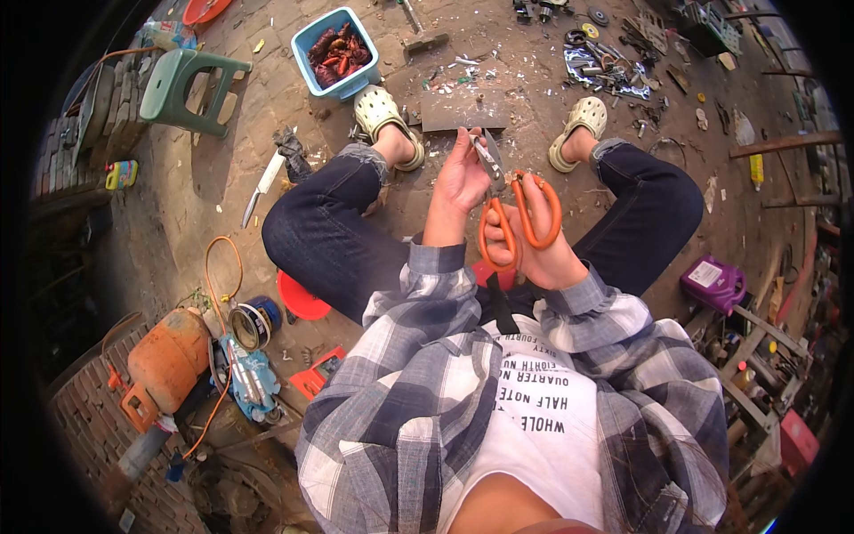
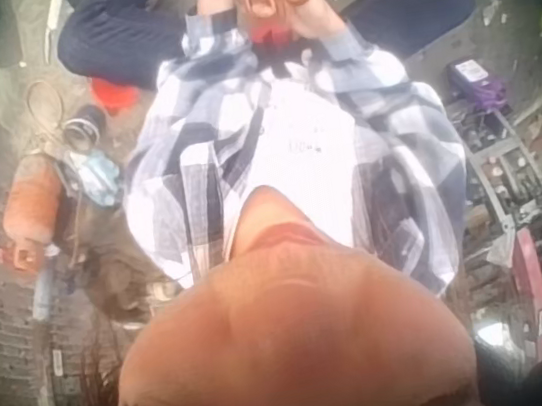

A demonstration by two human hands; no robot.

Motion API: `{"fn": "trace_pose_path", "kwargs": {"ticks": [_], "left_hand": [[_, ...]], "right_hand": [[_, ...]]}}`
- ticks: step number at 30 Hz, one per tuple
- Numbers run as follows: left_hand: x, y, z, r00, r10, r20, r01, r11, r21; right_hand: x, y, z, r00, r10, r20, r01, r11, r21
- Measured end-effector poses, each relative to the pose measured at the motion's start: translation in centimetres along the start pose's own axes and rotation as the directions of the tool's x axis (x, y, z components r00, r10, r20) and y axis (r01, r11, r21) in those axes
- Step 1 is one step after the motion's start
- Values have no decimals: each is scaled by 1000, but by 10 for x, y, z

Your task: The person sits on the ground in a cluttered workshop and uses pliers, a hammer, and shears to manipulate small metal pieces. They repeatedly strike and cut the metal, handling it one at a time.

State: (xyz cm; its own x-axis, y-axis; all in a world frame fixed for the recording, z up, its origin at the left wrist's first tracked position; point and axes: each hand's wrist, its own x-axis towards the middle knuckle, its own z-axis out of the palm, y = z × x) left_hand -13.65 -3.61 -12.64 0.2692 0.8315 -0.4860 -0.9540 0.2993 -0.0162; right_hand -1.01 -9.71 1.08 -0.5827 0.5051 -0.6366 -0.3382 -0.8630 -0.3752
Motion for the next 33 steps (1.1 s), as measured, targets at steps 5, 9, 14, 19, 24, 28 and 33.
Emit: {"fn": "trace_pose_path", "kwargs": {"ticks": [5,9,14,19,24,28,33], "left_hand": [[5,1,-2,997,-14,79,17,999,-34],[9,0,-9,999,-11,-32,9,999,-39],[10,2,-11,998,-19,-63,17,999,-38],[11,2,-11,995,-5,-100,0,999,-54],[14,10,-22,996,-68,-54,63,994,-94],[27,10,-42,971,-191,144,216,959,-185],[6,0,0,980,4,-198,-13,999,-41]], "right_hand": [[-2,0,0,1000,-4,4,4,1000,7],[-3,0,3,1000,-15,10,15,1000,18],[0,4,2,1000,-9,21,8,998,60],[2,4,1,1000,9,16,-9,999,50],[4,6,5,1000,-2,-1,2,1000,27],[7,5,-8,1000,2,18,-4,996,89],[4,-9,-3,993,24,116,-55,962,268]]}}
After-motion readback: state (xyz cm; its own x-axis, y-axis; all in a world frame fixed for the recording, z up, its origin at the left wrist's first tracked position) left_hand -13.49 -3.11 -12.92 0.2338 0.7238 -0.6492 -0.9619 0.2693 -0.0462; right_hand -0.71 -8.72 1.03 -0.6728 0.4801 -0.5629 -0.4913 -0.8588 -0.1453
